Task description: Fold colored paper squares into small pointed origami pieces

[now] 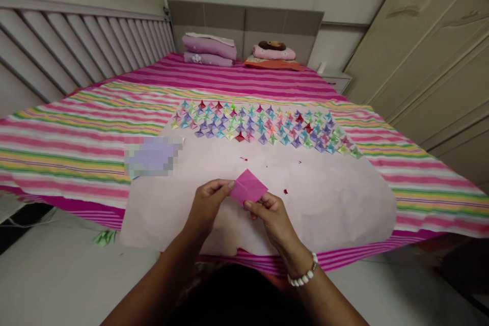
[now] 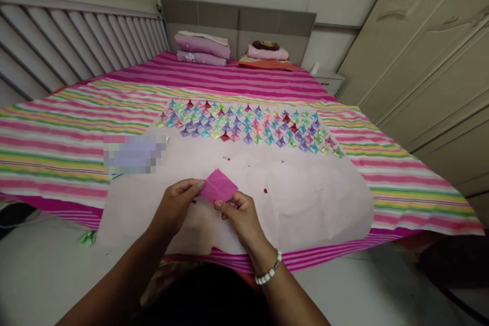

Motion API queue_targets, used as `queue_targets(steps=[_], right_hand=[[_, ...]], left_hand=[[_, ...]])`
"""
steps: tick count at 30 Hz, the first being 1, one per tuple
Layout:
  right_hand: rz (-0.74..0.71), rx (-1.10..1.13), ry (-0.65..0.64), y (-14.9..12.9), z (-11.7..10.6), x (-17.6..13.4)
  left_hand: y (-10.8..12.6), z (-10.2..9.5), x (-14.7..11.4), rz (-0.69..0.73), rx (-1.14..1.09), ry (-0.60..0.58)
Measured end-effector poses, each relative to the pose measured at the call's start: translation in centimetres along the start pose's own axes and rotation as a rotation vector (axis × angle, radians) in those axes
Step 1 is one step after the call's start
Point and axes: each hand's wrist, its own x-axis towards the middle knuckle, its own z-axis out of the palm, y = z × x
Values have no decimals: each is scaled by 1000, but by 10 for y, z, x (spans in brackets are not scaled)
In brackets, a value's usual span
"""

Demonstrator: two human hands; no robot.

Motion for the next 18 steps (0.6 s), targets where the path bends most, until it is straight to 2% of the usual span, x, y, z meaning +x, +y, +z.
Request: queue_targets(steps=[2, 4, 6, 8, 11, 18], right_hand=[[-16, -44, 10, 2, -2, 0], [-32, -81, 14, 4, -3, 0], [-46, -98, 8, 5, -3, -1], [-52, -105, -5, 4, -2, -1], [-62, -111, -19, 4, -1, -1], [-72, -128, -5, 6, -2, -2]], left_hand=[[4, -6, 3, 104, 44, 50], [6, -11, 5, 253, 91, 45], [5, -14, 5, 388, 144, -15], [4, -14, 4, 464, 191, -90], [2, -13, 0, 490, 220, -155], [-2, -9, -4, 475, 278, -177]])
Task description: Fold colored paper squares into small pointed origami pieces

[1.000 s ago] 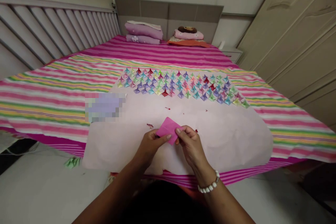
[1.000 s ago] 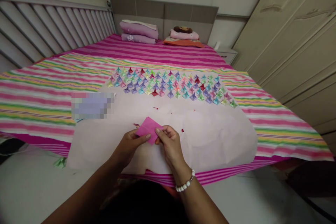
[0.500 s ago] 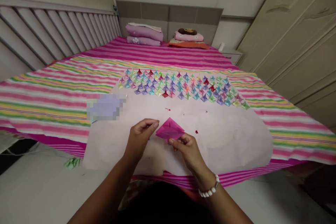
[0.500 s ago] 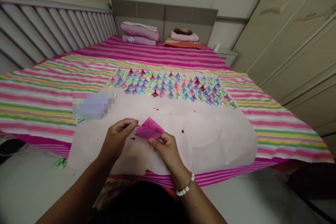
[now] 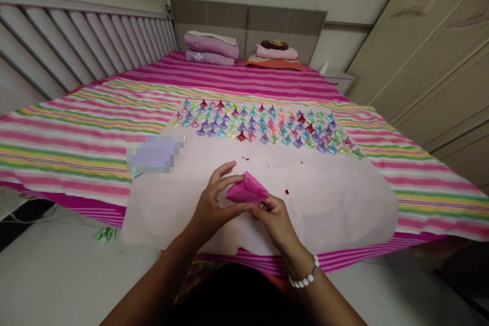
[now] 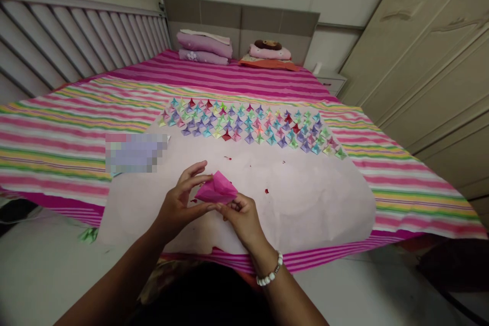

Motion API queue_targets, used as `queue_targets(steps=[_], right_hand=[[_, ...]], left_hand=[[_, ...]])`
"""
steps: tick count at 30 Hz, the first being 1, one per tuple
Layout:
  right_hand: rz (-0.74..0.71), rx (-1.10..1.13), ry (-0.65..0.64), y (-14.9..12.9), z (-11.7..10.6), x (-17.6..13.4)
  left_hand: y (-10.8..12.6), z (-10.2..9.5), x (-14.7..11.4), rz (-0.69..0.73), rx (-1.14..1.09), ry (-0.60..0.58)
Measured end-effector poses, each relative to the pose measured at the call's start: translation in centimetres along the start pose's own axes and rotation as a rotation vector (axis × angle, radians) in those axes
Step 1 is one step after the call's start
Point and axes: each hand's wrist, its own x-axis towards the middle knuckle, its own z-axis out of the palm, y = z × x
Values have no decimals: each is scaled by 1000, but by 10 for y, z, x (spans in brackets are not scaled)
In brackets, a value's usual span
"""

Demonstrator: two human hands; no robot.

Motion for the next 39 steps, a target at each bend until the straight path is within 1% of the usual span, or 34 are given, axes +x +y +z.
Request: queue_targets(steps=[4, 9, 12, 14, 18, 22, 25, 28, 30, 31, 33, 35, 37, 39], right_hand=[[11, 20, -24, -3, 2, -1], [11, 48, -85, -6, 2, -2], [17, 57, -100, -8, 0, -2], [16, 51, -98, -8, -1, -2], [34, 79, -115, -7, -3, -2], [79, 228, -114, -9, -2, -2], [63, 346, -139, -13, -1, -2], [71, 338, -143, -14, -2, -2], [101, 287, -111, -14, -2, -2], [113, 266, -94, -13, -1, -1], [115, 247, -58, -11, 0, 0], [103, 238, -34, -10, 1, 0], [90, 223, -32, -9, 3, 0], [81, 210, -41, -9, 4, 0]], left_hand=[[-3, 4, -1, -73, -81, -25], [-2, 10, -2, -211, -227, -26], [-1, 12, -2, -253, -274, -36], [0, 12, -2, -246, -260, -37], [3, 10, -1, -156, -175, -91], [8, 6, -2, -87, -66, -153], [12, 3, -2, -75, -21, -205], [15, 3, -2, -99, -2, -237], [15, 5, -1, -108, -10, -211], [13, 7, -1, -113, -30, -171], [10, 11, -1, -156, -91, -49], [5, 15, -2, -237, -149, 64], [3, 17, -2, -290, -172, 103], [2, 17, -2, -289, -177, 102]])
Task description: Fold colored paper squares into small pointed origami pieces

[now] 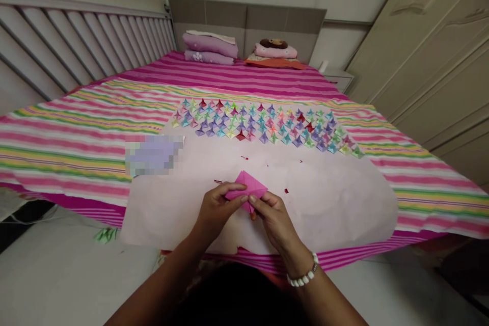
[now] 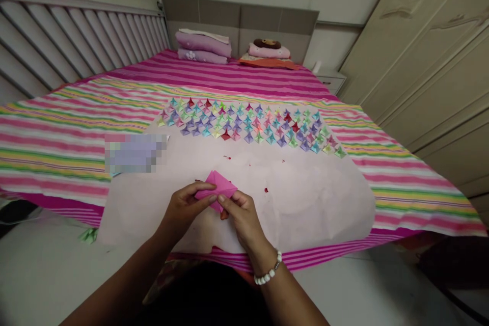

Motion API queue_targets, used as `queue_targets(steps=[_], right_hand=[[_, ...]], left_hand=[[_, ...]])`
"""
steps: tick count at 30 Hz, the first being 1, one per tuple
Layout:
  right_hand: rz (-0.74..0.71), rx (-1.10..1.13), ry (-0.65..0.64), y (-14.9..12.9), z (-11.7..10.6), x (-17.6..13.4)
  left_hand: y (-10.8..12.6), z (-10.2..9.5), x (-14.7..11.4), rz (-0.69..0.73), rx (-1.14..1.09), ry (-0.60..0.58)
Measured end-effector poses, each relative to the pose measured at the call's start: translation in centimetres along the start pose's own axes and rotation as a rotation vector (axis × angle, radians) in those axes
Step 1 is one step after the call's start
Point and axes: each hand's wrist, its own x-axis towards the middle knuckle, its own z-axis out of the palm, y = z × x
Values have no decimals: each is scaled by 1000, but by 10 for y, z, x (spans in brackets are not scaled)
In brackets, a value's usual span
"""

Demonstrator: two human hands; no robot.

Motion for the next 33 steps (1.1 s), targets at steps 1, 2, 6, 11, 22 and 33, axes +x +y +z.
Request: queue_targets(steps=[1, 2, 6, 11, 22, 33], right_hand=[[-5, -2, 1, 0, 0, 0], [-13, -1, 11, 0, 1, 1], [-50, 14, 99, 0, 0, 5], [-73, 3, 123, 0, -4, 7], [-97, -90, 48, -6, -8, 4], [-315, -242, 14, -16, -11, 8]], left_hand=[[0, 0, 0, 4, -4, -6], [1, 0, 0, 5, -11, -13], [3, 0, 2, 1, -15, -63], [0, -4, 3, -10, 52, -100], [4, -10, 5, 152, 297, -86], [14, -10, 8, 85, 163, -249]])
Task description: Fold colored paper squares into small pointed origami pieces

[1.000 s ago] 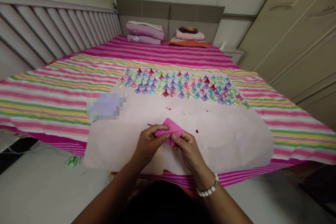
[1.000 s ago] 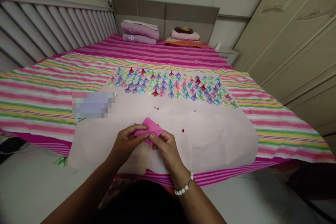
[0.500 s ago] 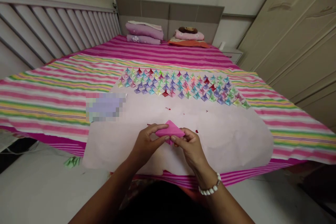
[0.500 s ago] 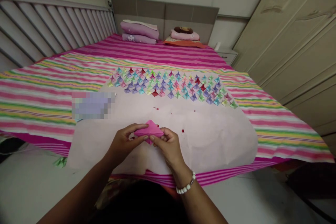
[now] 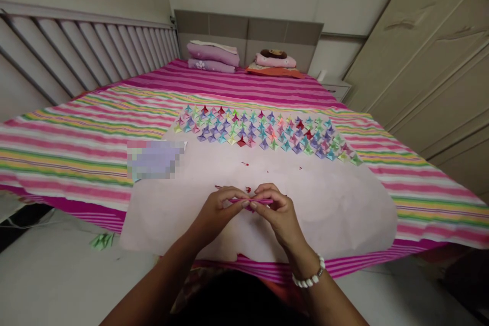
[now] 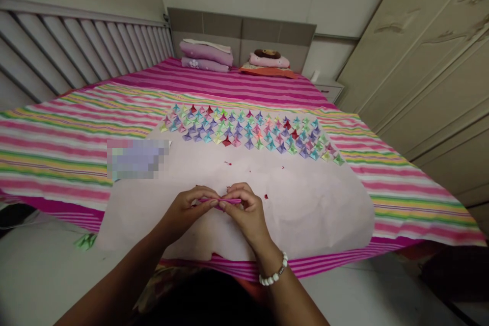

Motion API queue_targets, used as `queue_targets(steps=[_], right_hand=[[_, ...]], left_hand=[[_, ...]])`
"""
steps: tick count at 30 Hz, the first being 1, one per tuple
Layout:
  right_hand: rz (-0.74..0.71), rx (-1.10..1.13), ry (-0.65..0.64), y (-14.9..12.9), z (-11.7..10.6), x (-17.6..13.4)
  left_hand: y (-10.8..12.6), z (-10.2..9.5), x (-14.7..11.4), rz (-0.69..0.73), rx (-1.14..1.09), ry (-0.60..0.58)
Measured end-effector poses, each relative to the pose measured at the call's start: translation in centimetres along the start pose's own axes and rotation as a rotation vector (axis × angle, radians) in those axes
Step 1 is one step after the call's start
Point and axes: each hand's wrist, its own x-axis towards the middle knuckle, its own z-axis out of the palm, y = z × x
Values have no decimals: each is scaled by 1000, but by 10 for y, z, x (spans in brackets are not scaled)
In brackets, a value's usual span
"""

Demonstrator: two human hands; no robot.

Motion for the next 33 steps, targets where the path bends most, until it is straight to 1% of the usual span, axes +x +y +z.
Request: queue_targets(steps=[2, 4, 6, 7, 9, 12, 13, 16, 18, 22, 24, 26, 28, 33], right_hand=[[-2, 25, -17, -1, 0, 1], [7, 65, -10, 0, 1, 1], [14, 109, 20, 1, 2, 2], [20, 137, 41, 2, 4, 2], [47, 201, 81, 2, 7, 3], [96, 278, 132, 2, 12, 3], [108, 292, 142, 1, 14, 3], [138, 293, 145, -1, 16, 2], [154, 267, 128, -2, 15, 1], [178, 194, 101, -4, 11, 2], [173, 161, 107, -5, 10, 2], [174, 147, 109, -7, 11, 2], [195, 170, 103, -9, 13, 2], [262, 290, 40, -11, 14, 0]], left_hand=[[0, 1, 1, -89, -98, 36], [-2, 1, 3, -175, -214, 122], [-6, 3, 4, -228, -320, 205], [-8, 4, 4, -240, -372, 229], [-12, 9, 3, -236, -466, 223], [-16, 20, 0, -200, -564, 96], [-17, 24, -1, -192, -571, 70], [-18, 29, -2, -196, -505, 119], [-18, 27, -1, -193, -420, 139], [-16, 18, 0, -173, -251, 82], [-15, 15, 0, -192, -212, 105], [-14, 14, -1, -225, -216, 158], [-15, 13, -1, -256, -252, 176], [-19, 12, -3, -275, -334, 96]])
